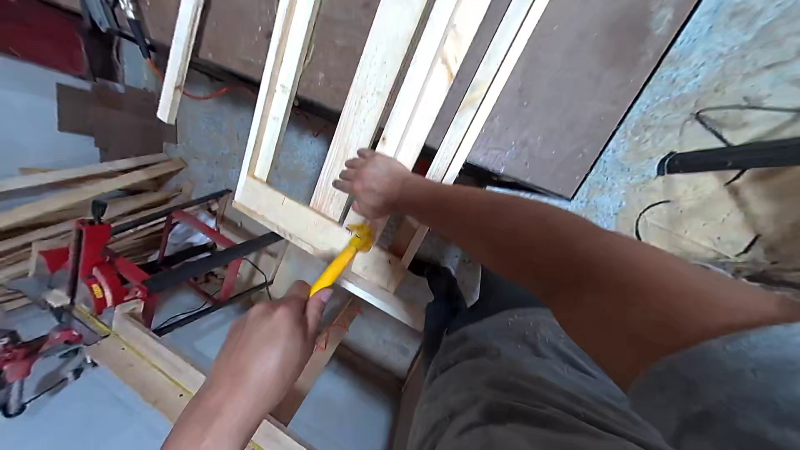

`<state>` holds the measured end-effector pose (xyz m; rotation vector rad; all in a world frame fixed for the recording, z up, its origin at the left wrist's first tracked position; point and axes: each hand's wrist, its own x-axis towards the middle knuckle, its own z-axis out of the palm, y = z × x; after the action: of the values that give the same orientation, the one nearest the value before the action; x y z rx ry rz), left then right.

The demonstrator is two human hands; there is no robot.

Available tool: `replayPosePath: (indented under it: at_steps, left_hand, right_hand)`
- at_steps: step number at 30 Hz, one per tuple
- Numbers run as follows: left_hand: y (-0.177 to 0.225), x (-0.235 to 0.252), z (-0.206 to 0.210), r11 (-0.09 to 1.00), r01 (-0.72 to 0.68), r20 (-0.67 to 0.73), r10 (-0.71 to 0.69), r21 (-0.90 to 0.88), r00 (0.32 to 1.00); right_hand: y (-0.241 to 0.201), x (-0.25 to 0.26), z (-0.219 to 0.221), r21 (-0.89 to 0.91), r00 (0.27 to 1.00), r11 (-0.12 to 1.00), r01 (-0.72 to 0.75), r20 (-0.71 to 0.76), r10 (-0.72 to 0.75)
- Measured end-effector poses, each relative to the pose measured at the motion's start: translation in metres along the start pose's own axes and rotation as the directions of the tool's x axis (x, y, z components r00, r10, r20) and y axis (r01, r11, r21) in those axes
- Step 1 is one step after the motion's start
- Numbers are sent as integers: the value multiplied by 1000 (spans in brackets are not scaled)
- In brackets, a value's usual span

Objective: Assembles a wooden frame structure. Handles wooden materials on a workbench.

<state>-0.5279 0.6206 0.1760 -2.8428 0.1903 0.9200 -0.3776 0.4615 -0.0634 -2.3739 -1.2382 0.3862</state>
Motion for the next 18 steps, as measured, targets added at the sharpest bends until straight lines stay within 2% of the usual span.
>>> replayPosePath:
  at_steps: [1,2,3,5,8,11,13,16,18]
  left_hand:
    - [5,-8,-14,995,-22,-171,5,-99,985]
    - [7,-22,-30,985,-25,-256,-20,-171,966]
    - [7,-33,-42,974,-20,-311,-53,-227,949]
    - [-3,-45,-44,931,10,-349,-147,-366,926]
    - [-19,-75,-2,801,118,-206,-288,-587,935]
    - [-25,-104,52,716,267,-73,-406,-645,911]
    - [-25,-123,87,609,333,6,-475,-720,880]
    - [-19,-144,126,423,363,96,-533,-830,841]
    - [-16,-152,140,340,367,134,-549,-866,825]
  right_hand:
    - [5,0,-3,26,1000,1000,16,-24,-15]
    - [0,-3,2,95,998,995,21,-57,-15]
    - [-9,-5,7,109,998,994,16,-67,-8]
    - [-6,2,1,-11,1000,1000,-6,23,6]
    - [-9,2,4,-75,997,997,1,77,4]
    - [-12,3,6,-96,999,995,13,40,-9]
    - [-16,0,9,-82,1000,997,13,9,-12]
    - [-20,-2,15,-97,997,995,-5,-74,-3]
    - [-19,-4,14,-102,992,995,-15,-126,2]
